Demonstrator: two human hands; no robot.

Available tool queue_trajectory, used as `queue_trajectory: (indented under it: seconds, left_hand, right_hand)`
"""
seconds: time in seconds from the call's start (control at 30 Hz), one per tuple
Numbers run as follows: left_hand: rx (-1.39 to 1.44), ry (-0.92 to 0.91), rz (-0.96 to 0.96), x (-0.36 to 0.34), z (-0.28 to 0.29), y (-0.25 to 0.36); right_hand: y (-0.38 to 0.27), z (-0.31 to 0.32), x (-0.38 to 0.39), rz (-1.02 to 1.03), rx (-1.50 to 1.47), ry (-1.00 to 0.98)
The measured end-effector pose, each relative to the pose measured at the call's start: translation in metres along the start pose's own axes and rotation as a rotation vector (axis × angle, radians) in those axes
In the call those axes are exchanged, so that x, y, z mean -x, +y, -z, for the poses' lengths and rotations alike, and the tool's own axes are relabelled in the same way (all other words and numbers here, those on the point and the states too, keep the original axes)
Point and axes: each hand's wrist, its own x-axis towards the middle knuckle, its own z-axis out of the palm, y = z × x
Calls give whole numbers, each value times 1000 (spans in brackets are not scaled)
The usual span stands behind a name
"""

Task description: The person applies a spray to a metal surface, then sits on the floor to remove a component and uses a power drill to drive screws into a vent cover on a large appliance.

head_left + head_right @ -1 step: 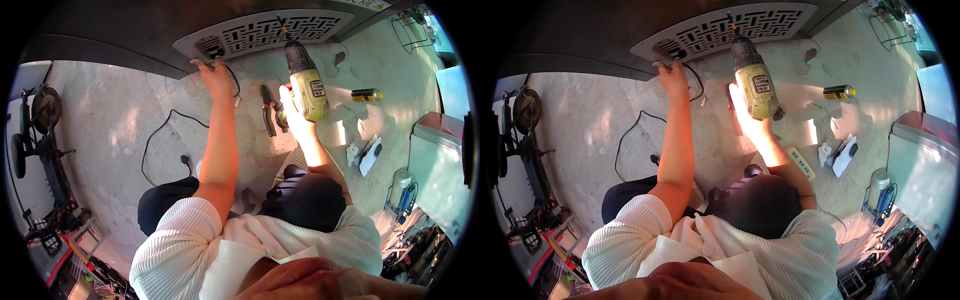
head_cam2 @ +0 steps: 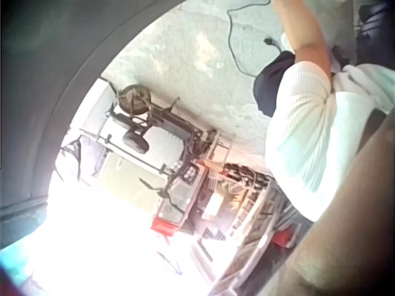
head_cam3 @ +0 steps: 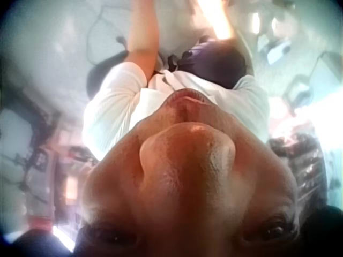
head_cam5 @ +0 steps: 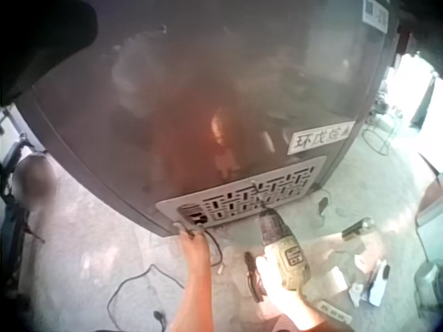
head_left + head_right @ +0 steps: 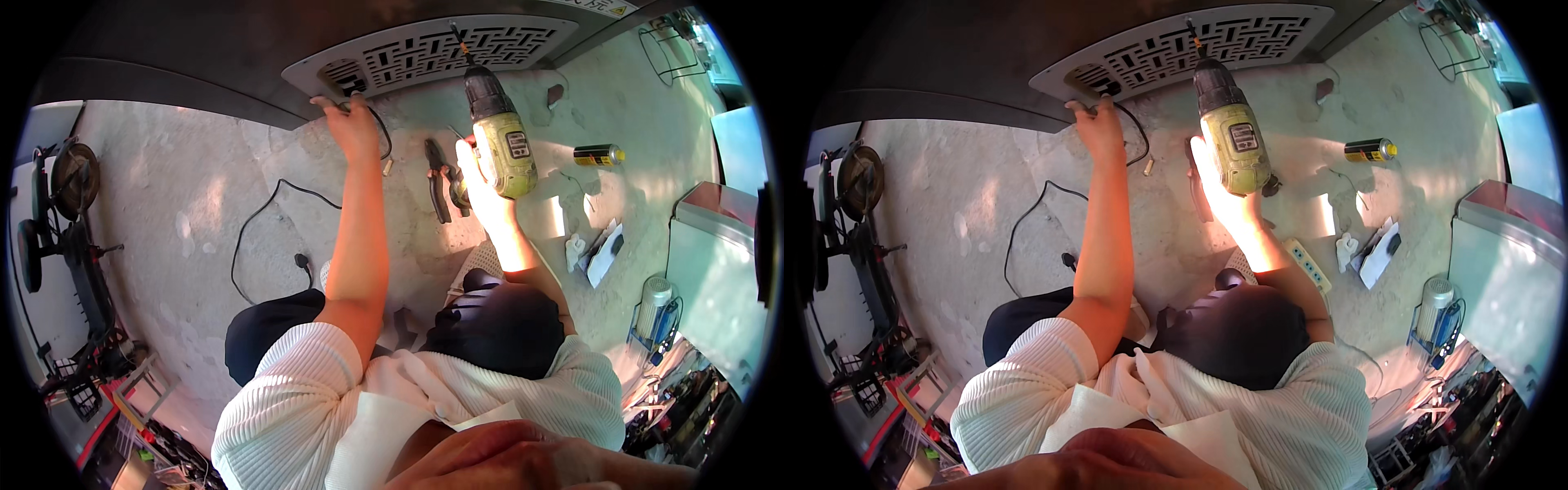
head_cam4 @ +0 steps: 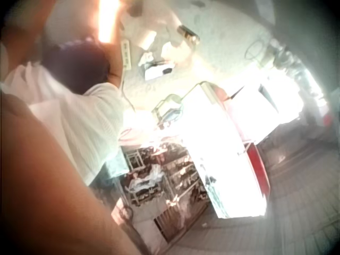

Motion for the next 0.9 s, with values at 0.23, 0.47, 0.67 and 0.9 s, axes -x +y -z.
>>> queue_trajectory:
  seconds: [0.23, 0.47, 0.67, 0.9]
  left_hand:
    - [-21, -22, 61, 3, 1, 11]
    - [30, -129, 142, 10, 7, 36]
    - [19, -132, 135, 10, 9, 35]
    - [32, -137, 166, 11, 10, 36]
  right_hand:
    - [-3, -1, -3, 43, 64, 10]
    - [-6, 0, -5, -82, -144, -9]
    - [8, 1, -10, 13, -112, -3]
    - [5, 4, -11, -16, -182, -7]
